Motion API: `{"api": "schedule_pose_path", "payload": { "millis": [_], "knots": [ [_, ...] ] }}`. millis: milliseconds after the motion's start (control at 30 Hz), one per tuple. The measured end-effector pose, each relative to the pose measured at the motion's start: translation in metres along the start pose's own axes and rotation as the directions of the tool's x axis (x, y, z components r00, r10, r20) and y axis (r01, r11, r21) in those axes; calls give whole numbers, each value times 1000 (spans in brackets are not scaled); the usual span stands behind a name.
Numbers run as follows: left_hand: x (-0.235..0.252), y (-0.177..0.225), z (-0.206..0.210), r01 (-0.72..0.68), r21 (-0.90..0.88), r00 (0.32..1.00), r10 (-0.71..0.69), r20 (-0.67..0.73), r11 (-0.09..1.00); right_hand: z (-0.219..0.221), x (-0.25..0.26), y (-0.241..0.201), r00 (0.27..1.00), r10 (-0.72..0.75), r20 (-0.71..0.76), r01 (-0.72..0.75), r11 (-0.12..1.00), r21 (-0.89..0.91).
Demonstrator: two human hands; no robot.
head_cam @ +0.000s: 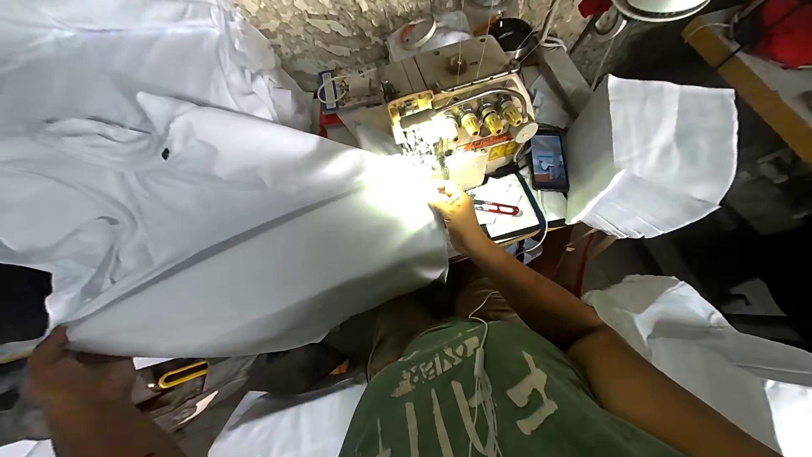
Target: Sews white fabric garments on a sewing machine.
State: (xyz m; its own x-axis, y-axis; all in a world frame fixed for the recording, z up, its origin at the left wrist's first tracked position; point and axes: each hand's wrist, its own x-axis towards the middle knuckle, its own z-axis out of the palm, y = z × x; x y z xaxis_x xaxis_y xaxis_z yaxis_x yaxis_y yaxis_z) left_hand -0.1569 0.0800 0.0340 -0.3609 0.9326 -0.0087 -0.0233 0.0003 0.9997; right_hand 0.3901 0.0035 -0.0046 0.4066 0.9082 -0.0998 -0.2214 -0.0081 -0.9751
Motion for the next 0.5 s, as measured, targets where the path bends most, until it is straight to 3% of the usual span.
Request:
{"api": "schedule_pose_path", "payload": {
  "millis": [133, 233, 300, 400, 500],
  "knots": [
    [-5, -2, 16, 14, 53, 998, -11, -58, 998, -4, -9, 19, 999, -32, 3, 32, 999, -16],
    [-6, -18, 34, 83, 262, 977, -27, -210, 962, -8, -25, 37, 1000, 13, 12, -12, 994, -110],
    [9, -47, 30, 130, 392, 975, -45, -220, 911, -14, -35, 45, 998, 50, 28, -44, 981, -190],
    [6, -68, 55, 52, 514, 977, 64, -205, 856, -25, -50, 51, 998, 16, 53, -1, 964, -265],
    [-9, -71, 95, -44, 563, 926, 245, -286, 825, -33, -71, 54, 997, -36, 62, 56, 935, -350]
  ]
}}
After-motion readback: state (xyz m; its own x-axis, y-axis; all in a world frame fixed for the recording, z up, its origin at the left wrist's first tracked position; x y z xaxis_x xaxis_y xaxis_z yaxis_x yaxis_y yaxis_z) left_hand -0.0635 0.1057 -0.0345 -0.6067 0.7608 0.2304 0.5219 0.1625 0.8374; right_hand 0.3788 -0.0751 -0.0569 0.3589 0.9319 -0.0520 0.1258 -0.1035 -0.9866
